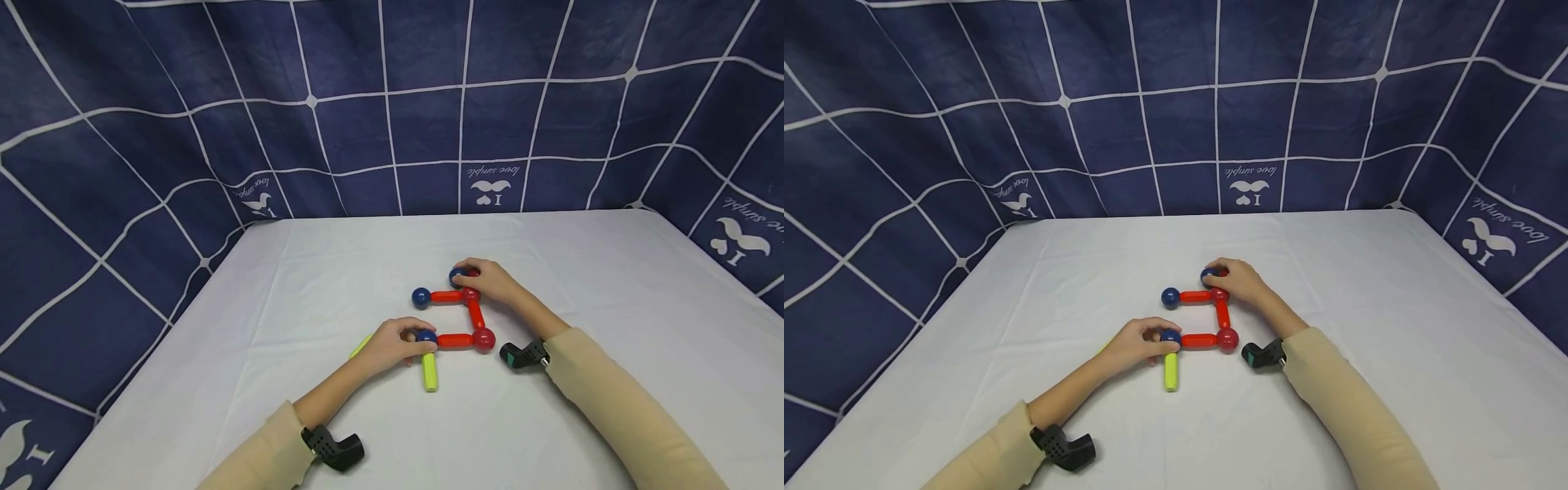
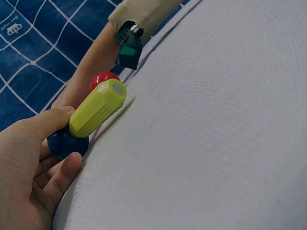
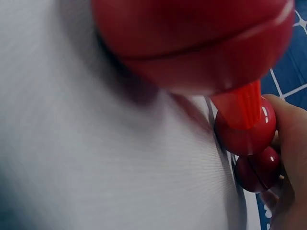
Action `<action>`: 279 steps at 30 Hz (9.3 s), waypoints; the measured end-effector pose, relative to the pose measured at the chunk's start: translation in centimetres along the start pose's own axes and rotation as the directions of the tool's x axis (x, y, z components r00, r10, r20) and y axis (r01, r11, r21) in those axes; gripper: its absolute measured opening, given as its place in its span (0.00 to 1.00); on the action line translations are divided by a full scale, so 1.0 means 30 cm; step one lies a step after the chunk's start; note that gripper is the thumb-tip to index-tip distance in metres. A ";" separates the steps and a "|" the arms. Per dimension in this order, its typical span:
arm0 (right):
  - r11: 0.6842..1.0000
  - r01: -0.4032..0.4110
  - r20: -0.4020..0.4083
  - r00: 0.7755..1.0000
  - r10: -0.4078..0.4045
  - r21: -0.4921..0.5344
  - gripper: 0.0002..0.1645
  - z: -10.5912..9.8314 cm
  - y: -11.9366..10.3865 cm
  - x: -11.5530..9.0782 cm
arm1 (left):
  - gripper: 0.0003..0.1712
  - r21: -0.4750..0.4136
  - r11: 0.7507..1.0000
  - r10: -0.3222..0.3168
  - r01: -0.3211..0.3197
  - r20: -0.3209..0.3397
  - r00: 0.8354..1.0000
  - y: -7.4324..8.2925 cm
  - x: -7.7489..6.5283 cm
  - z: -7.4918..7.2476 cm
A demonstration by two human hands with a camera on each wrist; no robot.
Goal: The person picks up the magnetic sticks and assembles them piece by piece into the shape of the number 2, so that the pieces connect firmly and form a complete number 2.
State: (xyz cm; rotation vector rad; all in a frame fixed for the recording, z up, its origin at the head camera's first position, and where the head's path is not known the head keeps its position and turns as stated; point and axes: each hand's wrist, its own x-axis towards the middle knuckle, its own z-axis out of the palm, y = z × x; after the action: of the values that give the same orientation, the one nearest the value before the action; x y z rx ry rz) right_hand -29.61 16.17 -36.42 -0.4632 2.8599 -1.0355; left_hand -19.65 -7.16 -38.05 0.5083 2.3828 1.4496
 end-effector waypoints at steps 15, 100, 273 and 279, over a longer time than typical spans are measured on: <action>0.992 0.075 -0.172 0.983 -0.056 0.104 0.26 -0.014 -0.078 -0.105 | 0.20 0.016 1.000 -0.014 0.014 -0.005 1.000 0.003 0.003 0.000; 0.921 0.253 0.228 0.918 -0.325 0.298 0.12 0.128 -0.166 -0.454 | 0.19 0.061 0.997 0.036 -0.036 -0.009 0.999 -0.002 0.001 0.002; 0.983 0.102 -0.144 0.986 -0.080 0.152 0.32 0.019 0.120 -0.130 | 0.11 0.620 0.604 0.468 -0.501 0.234 0.852 0.066 -0.078 0.083; 0.981 0.127 -0.135 0.985 -0.107 0.145 0.27 0.018 0.122 -0.130 | 0.11 0.621 0.597 0.475 -0.507 0.235 0.848 0.064 -0.076 0.083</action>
State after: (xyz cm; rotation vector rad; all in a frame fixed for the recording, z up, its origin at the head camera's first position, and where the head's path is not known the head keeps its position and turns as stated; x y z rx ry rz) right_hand -26.74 19.68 -39.33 -0.5797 2.8605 -1.3400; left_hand -16.27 -5.40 -37.26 1.4646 2.8145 0.6307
